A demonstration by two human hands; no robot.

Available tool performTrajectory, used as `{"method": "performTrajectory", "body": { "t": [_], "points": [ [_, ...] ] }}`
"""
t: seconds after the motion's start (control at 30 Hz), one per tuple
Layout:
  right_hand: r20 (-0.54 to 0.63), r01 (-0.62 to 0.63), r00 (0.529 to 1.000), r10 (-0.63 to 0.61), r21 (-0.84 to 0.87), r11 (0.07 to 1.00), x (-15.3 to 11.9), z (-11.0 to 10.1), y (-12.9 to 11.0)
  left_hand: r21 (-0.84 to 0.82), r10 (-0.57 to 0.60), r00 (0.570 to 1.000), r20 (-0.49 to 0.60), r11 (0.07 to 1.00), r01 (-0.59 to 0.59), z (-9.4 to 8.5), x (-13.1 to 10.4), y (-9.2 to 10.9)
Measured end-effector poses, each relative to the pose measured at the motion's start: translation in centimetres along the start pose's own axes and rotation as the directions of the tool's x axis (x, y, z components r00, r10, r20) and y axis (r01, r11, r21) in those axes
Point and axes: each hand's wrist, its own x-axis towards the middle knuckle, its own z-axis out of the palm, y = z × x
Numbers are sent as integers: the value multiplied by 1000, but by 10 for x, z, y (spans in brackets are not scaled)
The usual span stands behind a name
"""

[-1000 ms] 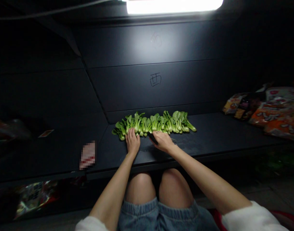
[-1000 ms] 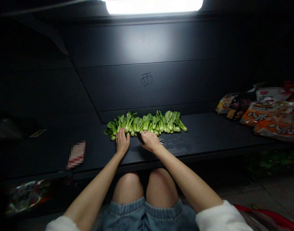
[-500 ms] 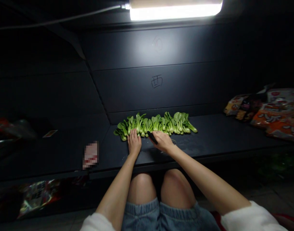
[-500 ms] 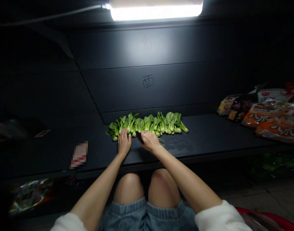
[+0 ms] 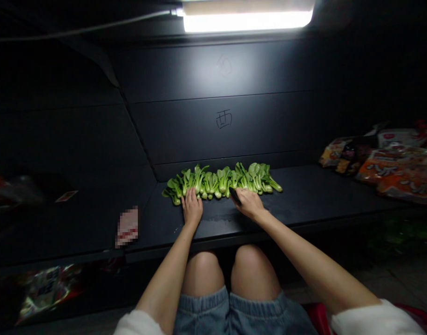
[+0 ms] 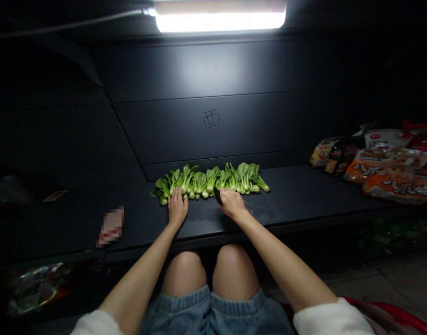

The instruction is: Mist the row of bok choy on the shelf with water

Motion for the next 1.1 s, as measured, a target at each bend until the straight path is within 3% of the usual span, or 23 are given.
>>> {"method": "performTrajectory", "body": {
  "t": [0.5, 1.1],
  "points": [
    [-9, -71, 997, 71, -37, 997, -14, -1, 30, 5, 0, 1000, -12, 1000, 0, 0, 0, 1],
    [-43, -277, 961, 274, -100, 956, -26, -3, 57, 69, 35, 999, -26, 997, -33, 0, 0, 0]
  ]
}}
